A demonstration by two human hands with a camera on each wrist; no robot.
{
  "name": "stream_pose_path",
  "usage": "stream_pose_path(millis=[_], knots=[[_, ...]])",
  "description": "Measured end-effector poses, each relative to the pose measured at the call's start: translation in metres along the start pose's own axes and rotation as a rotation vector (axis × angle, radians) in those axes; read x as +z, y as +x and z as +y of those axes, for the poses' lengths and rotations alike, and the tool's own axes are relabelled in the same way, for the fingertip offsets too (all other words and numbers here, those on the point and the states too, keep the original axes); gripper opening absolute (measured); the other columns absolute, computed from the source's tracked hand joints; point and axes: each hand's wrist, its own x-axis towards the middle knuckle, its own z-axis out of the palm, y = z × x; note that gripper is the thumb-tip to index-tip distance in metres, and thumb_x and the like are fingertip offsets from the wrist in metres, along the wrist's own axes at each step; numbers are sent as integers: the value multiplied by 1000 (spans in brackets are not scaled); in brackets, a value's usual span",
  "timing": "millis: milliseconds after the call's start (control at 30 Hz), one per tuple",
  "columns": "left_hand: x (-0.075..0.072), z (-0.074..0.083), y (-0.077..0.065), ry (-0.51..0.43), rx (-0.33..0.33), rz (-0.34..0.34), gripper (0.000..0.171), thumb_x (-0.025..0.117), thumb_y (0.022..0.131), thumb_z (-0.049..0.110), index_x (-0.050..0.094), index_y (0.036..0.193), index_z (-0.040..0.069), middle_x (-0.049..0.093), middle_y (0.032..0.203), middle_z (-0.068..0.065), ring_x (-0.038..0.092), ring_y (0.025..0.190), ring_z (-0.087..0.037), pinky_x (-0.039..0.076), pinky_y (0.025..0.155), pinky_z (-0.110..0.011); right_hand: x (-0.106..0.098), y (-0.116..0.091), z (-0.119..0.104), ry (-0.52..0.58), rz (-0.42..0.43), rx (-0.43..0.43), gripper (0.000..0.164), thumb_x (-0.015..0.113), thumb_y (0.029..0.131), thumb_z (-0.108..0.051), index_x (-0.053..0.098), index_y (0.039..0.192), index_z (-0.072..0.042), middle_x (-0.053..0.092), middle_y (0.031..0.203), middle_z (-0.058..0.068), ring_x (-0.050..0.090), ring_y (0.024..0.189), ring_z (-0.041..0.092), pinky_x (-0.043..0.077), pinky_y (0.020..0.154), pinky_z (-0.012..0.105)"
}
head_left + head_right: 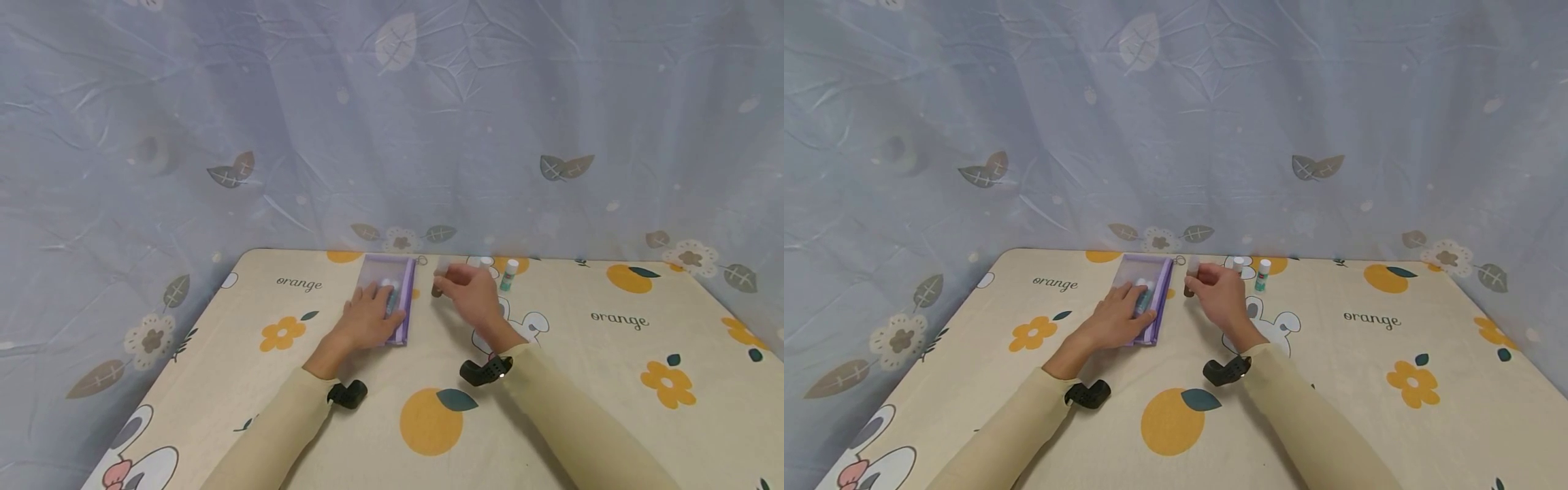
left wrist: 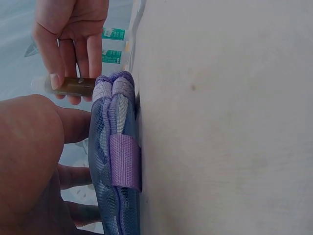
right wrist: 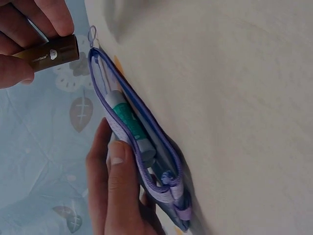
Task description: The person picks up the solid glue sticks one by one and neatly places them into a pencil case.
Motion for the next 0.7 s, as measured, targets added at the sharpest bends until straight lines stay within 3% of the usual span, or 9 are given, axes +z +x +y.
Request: stream_pose_path(millis=[400,700], knots=[[-2,1,0,8,-3,-4,69,53,108,43,36,164,5,25,174,-26,17,162,-53,20,127,-72,12,-1,2,62,-26,-17,34,72,102,-24,72,134,-12,78,127,10,73,120,27,56,107,45],[-2,1,-1,-1,2,1,69,54,108,42,37,163,5,26,173,-27,18,161,-54,21,127,-72,19,-2,4,49,-12,-36,33,73,101,-20,73,132,-10,78,126,13,74,117,27,58,104,43]])
